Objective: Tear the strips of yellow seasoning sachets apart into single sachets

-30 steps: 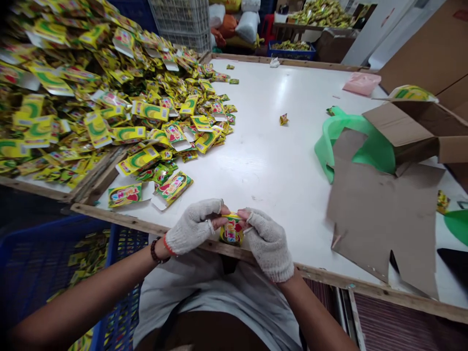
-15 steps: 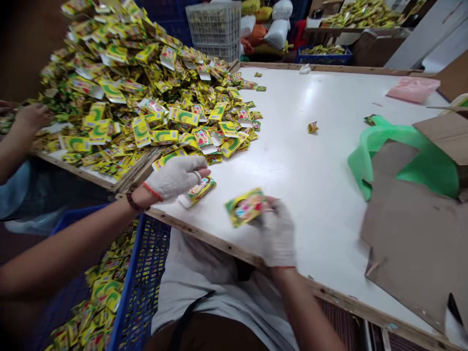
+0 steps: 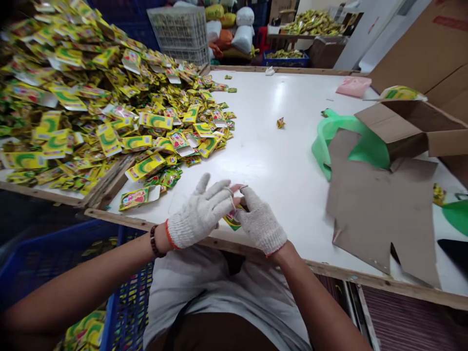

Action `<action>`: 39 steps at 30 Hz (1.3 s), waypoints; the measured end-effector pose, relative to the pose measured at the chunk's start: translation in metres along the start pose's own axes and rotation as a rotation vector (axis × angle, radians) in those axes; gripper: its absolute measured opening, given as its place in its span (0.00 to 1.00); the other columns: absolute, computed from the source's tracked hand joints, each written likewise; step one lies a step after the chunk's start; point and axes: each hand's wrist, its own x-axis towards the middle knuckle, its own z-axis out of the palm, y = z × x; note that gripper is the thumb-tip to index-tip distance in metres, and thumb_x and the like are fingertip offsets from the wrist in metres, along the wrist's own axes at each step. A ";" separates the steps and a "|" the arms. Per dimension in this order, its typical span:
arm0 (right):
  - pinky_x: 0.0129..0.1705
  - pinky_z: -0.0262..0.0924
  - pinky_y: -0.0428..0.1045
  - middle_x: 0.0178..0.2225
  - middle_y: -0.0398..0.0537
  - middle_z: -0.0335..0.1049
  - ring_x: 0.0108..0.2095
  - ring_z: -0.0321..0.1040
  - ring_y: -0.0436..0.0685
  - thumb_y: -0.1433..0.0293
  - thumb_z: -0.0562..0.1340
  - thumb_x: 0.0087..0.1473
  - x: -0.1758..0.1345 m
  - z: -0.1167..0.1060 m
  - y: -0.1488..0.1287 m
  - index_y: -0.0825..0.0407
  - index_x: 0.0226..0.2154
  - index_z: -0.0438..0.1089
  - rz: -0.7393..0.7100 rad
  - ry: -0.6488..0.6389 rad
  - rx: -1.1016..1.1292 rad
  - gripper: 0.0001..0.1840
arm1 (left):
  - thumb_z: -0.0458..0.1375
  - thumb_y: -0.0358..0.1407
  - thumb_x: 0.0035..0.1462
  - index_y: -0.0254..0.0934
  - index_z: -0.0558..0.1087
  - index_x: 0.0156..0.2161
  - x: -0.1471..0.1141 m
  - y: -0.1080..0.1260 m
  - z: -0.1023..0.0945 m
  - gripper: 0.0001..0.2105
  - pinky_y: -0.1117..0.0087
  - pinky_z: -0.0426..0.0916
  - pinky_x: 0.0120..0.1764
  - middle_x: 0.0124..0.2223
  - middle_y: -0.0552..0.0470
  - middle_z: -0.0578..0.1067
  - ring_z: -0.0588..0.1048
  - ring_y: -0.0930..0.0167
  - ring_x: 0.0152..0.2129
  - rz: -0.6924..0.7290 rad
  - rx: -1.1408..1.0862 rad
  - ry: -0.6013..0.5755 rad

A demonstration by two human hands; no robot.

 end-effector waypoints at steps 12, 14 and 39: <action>0.43 0.66 0.53 0.44 0.52 0.70 0.41 0.69 0.57 0.68 0.59 0.49 -0.030 0.005 0.026 0.52 0.52 0.58 0.163 0.118 0.281 0.26 | 0.58 0.32 0.49 0.34 0.64 0.45 0.006 0.004 0.063 0.16 0.72 0.68 0.35 0.35 0.51 0.71 0.71 0.73 0.31 -0.609 -1.151 0.262; 0.47 0.63 0.55 0.44 0.49 0.71 0.44 0.68 0.58 0.68 0.59 0.48 -0.030 -0.001 0.031 0.52 0.47 0.66 0.156 0.083 0.202 0.21 | 0.58 0.33 0.50 0.33 0.69 0.42 0.003 0.002 0.057 0.13 0.72 0.68 0.36 0.36 0.50 0.72 0.71 0.72 0.33 -0.596 -1.071 0.164; 0.33 0.66 0.49 0.29 0.46 0.75 0.31 0.71 0.56 0.66 0.60 0.47 -0.003 -0.018 -0.003 0.53 0.29 0.75 0.102 -0.058 -0.003 0.10 | 0.53 0.35 0.54 0.32 0.73 0.31 0.015 -0.026 0.009 0.09 0.75 0.61 0.28 0.26 0.53 0.69 0.66 0.75 0.24 -0.347 -0.925 -0.225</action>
